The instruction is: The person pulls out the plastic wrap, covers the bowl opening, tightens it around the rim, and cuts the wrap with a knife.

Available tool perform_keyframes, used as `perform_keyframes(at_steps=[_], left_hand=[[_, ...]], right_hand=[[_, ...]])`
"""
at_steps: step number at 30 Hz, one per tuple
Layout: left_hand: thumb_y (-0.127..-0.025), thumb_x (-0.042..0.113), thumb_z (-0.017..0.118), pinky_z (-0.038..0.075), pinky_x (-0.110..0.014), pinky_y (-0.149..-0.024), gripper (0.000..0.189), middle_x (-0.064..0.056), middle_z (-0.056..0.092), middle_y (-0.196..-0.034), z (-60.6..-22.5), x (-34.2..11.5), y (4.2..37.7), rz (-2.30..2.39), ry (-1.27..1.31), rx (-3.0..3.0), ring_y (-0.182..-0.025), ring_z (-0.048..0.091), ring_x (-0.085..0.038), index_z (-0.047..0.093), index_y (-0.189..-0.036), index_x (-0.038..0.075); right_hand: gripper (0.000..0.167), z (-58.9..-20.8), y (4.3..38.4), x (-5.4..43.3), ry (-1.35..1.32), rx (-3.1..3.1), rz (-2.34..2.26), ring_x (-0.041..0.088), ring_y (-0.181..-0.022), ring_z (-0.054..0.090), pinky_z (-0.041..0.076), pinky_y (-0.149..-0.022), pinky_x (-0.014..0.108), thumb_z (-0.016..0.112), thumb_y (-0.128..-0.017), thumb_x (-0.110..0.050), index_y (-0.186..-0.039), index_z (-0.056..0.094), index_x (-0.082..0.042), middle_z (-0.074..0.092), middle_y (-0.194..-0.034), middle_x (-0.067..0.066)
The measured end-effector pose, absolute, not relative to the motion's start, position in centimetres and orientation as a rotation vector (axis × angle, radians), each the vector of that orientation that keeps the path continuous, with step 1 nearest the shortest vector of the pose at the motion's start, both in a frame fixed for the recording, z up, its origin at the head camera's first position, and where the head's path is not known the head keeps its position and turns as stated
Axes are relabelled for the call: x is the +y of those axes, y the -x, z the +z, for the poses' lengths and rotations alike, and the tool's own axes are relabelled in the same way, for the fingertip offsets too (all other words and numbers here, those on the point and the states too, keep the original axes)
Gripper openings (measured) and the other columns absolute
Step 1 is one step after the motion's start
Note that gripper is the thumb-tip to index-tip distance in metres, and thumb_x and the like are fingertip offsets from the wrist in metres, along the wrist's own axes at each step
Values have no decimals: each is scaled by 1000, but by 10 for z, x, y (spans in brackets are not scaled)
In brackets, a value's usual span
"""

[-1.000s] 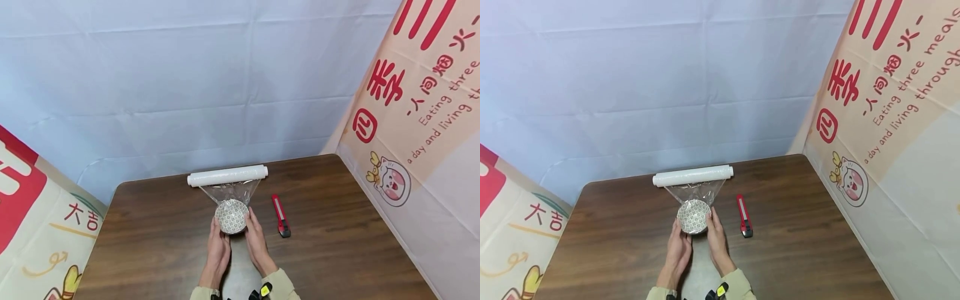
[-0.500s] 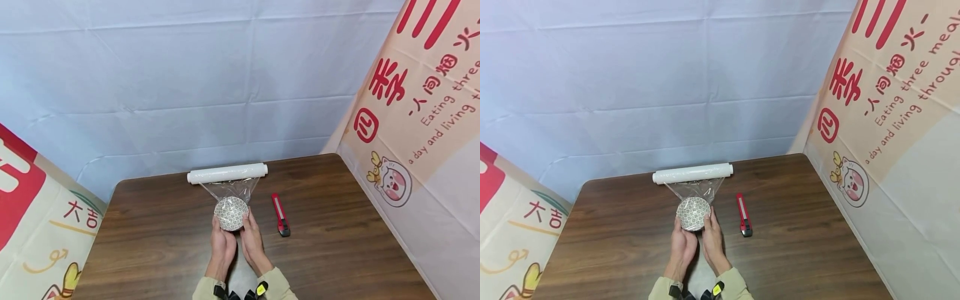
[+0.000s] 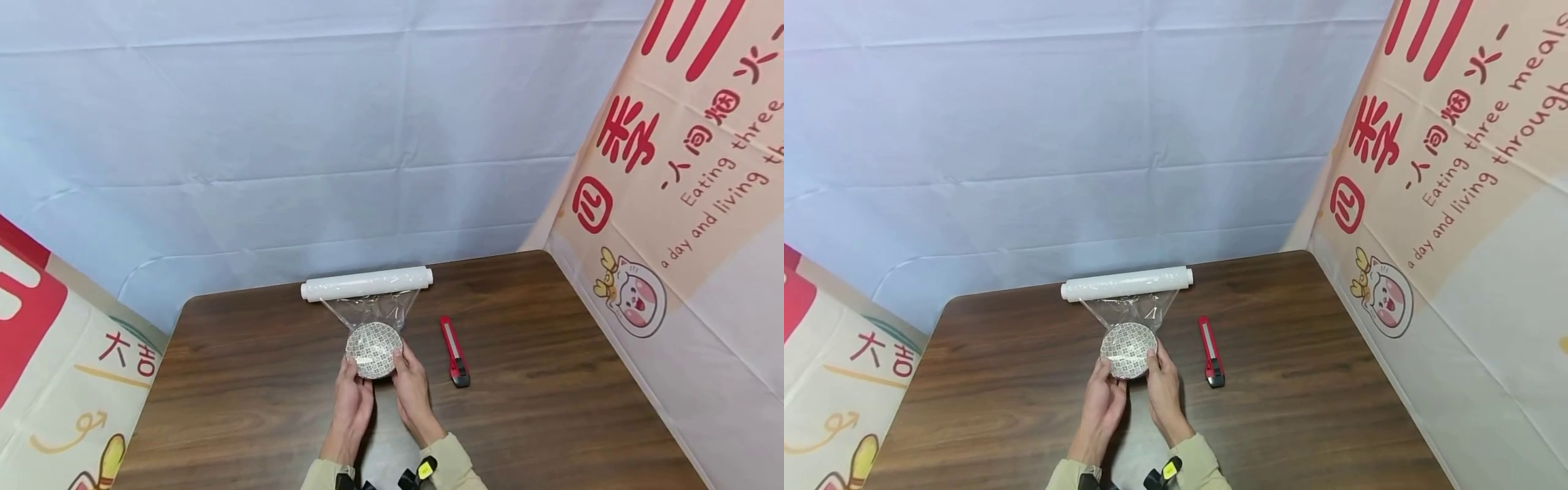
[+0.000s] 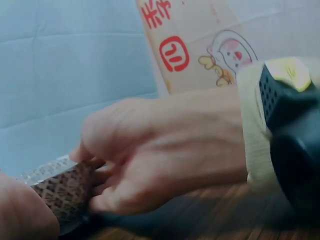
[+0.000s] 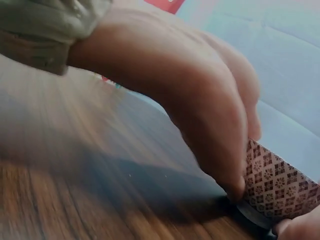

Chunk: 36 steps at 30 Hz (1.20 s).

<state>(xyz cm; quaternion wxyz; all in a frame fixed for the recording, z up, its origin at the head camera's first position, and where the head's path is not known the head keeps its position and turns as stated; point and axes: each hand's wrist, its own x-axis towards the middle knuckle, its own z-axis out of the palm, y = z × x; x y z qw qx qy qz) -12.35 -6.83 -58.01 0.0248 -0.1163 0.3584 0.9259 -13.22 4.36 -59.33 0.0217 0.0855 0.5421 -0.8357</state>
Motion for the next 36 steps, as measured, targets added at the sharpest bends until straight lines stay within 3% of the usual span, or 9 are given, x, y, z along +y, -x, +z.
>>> perform_keyframes(at_steps=[6, 13, 16, 21, 27, 32, 36], left_hand=[[-115, 7, 28, 20, -47, -134, 56, -26, 16, -174, -575, -78, 122, 2690, 407, 1355, -161, 19, -36, 10, -166, -4], [-113, 6, 37, 28, -52, -129, 57, -34, 19, -170, -572, -82, 117, 2521, 414, 1581, -158, 25, -44, 14, -162, -13], [-112, 5, 42, 38, -52, -123, 56, -39, 31, -163, -572, -84, 115, 2419, 406, 1709, -151, 38, -45, 21, -159, -17], [-108, 4, 51, 57, -39, -107, 51, -41, 51, -148, -569, -93, 113, 2260, 375, 1888, -128, 64, -31, 37, -150, -21], [-104, 4, 60, 64, -27, -90, 48, -39, 63, -134, -567, -103, 116, 2165, 317, 1947, -107, 73, -18, 47, -143, -23], [-101, 5, 68, 66, -26, -77, 52, -38, 68, -127, -571, -110, 114, 2152, 368, 1931, -88, 77, -16, 49, -142, -21], [-107, 17, 62, 67, -35, -79, 65, -38, 58, -143, -576, -111, 109, 2215, 411, 1812, -84, 80, -26, 34, -155, -16]], right_hand=[[51, -592, 136, 48, -274, 1763, -2526, 35, -154, 37, 34, -126, 52, 45, -113, -17, -160, 38, 2, 39, -165, 25], [47, -590, 131, 54, -342, 1910, -2443, 33, -145, 49, 47, -117, 47, 51, -111, -17, -154, 48, 1, 50, -157, 25], [44, -589, 127, 57, -364, 2001, -2397, 33, -141, 53, 52, -113, 43, 53, -110, -14, -151, 52, 2, 55, -152, 26], [41, -585, 124, 61, -316, 2089, -2347, 36, -136, 57, 57, -106, 36, 54, -108, -10, -146, 56, 6, 58, -146, 30], [40, -583, 125, 64, -347, 2177, -2234, 33, -131, 62, 58, -99, 28, 57, -107, -12, -144, 60, 4, 64, -140, 27], [41, -583, 125, 65, -352, 2305, -2111, 32, -128, 67, 56, -107, 38, 62, -106, -20, -140, 64, 2, 71, -132, 23], [53, -586, 124, 67, -353, 2243, -2136, 36, -137, 61, 49, -117, 51, 63, -106, -31, -147, 58, 3, 65, -143, 25]])
